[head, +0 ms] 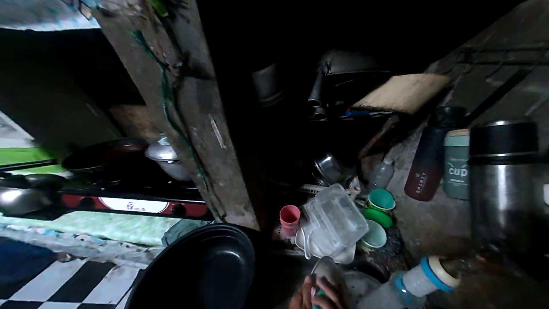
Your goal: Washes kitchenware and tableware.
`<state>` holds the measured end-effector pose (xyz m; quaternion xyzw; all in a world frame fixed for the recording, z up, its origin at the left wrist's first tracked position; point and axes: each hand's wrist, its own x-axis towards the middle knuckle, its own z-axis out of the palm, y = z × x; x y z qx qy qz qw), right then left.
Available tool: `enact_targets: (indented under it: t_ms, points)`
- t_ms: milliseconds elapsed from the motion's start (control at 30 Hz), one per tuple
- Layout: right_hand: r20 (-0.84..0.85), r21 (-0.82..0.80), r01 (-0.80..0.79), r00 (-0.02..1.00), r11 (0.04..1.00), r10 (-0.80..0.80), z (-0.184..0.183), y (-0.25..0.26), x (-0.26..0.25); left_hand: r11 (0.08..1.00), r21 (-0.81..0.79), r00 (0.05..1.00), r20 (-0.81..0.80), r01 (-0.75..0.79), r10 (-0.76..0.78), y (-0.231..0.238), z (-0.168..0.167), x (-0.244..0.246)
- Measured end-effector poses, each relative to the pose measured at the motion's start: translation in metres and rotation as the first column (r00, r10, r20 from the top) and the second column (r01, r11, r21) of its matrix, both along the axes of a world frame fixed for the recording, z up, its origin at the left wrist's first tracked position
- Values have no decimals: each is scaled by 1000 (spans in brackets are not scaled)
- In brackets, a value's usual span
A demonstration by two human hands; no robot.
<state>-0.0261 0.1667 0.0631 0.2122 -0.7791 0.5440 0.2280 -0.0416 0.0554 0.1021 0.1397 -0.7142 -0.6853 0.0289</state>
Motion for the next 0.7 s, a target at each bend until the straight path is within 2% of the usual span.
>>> enact_targets:
  t_ms: [67, 100, 200, 233, 300, 400, 467, 500, 533, 567, 600, 633, 667, 700]
  points:
    - [-21, -45, 109, 994, 993, -110, 7, -10, -24, 996, -87, 999, -37, -3, 0, -6, 8, 4]
    - [25, -93, 163, 987, 982, -162, 15, -14, -37, 992, -128, 998, -55, -5, -2, -9, 12, 7]
    - [347, -134, 284, 911, 949, -224, 38, -15, -70, 985, -171, 998, -55, -14, 5, -17, 20, 17]
    - [370, -103, 292, 899, 951, -236, 39, -16, -74, 985, -168, 999, -51, -24, 16, -18, 22, 21]
    - [242, 1, 237, 942, 971, -230, 38, -28, -57, 992, -110, 998, -44, -58, 53, -22, 22, 24]
    - [-30, 203, 82, 997, 976, -77, 31, -50, -8, 997, 49, 985, -162, -54, 61, -34, -10, 25]
    - [-114, 210, 100, 990, 973, -78, 27, -56, -7, 996, 66, 985, -156, -59, 69, -35, -3, 31]
    - [-69, 181, 120, 992, 976, -109, 30, -53, -17, 997, 44, 993, -94, -70, 74, -33, 6, 33]
    - [53, 143, 144, 987, 979, -153, 36, -47, -30, 998, 22, 997, -39, -65, 66, -33, 9, 35]
    - [270, 105, 162, 945, 981, -185, 44, -40, -45, 999, 0, 999, -3, -49, 49, -35, 7, 36]
    - [477, 80, 182, 857, 980, -198, 52, -31, -59, 999, -16, 999, 11, -41, 41, -37, 3, 37]
    - [592, 83, 193, 780, 978, -204, 53, -26, -70, 999, -22, 999, 16, -41, 41, -38, 1, 39]
    - [623, 130, 174, 752, 976, -217, 54, -24, -72, 999, -10, 999, 19, -46, 46, -40, 0, 40]
    - [567, 198, 142, 791, 970, -231, 54, -29, -66, 997, 22, 996, 37, -78, 77, -40, 1, 39]
